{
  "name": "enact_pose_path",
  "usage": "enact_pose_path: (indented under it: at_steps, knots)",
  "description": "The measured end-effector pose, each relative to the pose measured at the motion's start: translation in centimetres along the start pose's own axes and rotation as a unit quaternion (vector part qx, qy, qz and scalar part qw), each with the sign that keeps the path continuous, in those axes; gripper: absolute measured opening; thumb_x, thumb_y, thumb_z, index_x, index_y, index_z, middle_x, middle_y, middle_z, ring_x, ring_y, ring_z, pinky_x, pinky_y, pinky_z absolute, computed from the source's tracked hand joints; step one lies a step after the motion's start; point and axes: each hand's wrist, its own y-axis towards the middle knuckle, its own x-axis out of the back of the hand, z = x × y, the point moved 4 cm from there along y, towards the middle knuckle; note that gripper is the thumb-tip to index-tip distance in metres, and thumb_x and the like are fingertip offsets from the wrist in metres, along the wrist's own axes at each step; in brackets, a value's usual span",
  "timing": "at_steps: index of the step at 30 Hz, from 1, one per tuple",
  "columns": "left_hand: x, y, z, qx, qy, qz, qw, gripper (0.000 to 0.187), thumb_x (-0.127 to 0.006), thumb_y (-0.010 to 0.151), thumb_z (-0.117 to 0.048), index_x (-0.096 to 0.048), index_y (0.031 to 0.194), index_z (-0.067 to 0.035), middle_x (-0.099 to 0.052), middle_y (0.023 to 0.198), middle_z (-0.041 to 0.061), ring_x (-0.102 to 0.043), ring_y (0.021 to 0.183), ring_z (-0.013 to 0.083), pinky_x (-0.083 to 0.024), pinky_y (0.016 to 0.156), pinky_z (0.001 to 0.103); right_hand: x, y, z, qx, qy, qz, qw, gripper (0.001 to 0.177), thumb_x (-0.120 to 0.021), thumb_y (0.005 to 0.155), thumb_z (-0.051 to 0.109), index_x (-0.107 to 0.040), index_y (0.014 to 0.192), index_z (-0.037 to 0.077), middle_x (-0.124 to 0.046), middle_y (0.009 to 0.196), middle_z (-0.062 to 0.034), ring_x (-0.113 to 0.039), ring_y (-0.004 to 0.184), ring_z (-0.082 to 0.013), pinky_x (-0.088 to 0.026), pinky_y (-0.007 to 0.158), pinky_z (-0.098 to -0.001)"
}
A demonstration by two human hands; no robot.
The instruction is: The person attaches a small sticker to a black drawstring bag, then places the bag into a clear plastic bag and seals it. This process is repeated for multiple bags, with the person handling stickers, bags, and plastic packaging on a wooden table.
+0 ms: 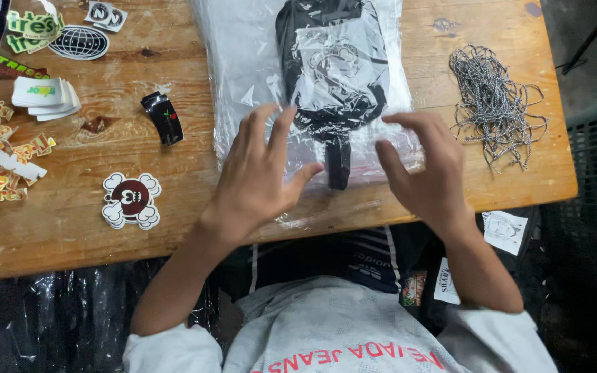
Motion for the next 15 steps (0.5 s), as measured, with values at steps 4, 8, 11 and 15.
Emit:
enact_pose_path:
  at_steps: [4, 8, 11, 15]
  knots:
    - [-4.0, 2.2, 3.9, 0.065, 0.02, 0.122, 0.99, 0.13, -0.08, 0.089, -0.066, 0.016, 0.157, -0.011, 0.011, 0.166, 0.027, 0.004, 0.156, 0.0441, -0.011, 0.127, 0.054, -5.2, 3.8, -3.6, -0.018, -0.175, 0.298, 0.938, 0.084, -0.053, 0.101, 0.057, -0.015, 0.158, 0.007, -0.01, 0.164, -0.028, -0.007, 0.151, -0.0477, -0.018, 0.122, -0.0636]
    - [-5.5, 1.5, 6.0, 0.109, 0.153, 0.246, 0.951, 0.15, -0.043, 0.069, -0.102, 0.026, 0.152, 0.002, 0.026, 0.162, 0.027, 0.021, 0.151, 0.0424, 0.006, 0.125, 0.051, -7.6, 3.5, -6.8, -0.055, -0.232, 0.423, 0.874, 0.11, -0.036, 0.09, 0.077, 0.006, 0.16, 0.003, 0.014, 0.164, -0.0241, 0.012, 0.152, -0.0403, -0.005, 0.123, -0.0548]
    - [-5.6, 1.1, 6.6, 0.091, 0.141, 0.241, 0.956, 0.148, -0.039, 0.068, -0.102, 0.022, 0.154, 0.001, 0.028, 0.161, 0.025, 0.024, 0.151, 0.0409, 0.006, 0.125, 0.054, -7.8, 3.8, -7.0, -0.038, -0.257, 0.439, 0.86, 0.113, -0.036, 0.088, 0.079, 0.004, 0.16, 0.002, 0.011, 0.165, -0.025, 0.008, 0.152, -0.0423, -0.007, 0.121, -0.0582]
    - [-3.9, 0.2, 6.4, 0.081, 0.054, 0.163, 0.982, 0.141, -0.046, 0.072, -0.097, 0.021, 0.156, -0.006, 0.026, 0.162, 0.024, 0.019, 0.153, 0.0446, 0.0, 0.126, 0.058, -7.3, 5.3, -5.4, -0.019, -0.296, 0.45, 0.842, 0.114, -0.035, 0.086, 0.084, -0.014, 0.158, -0.003, -0.008, 0.162, -0.0352, -0.003, 0.152, -0.0465, -0.015, 0.117, -0.0635]
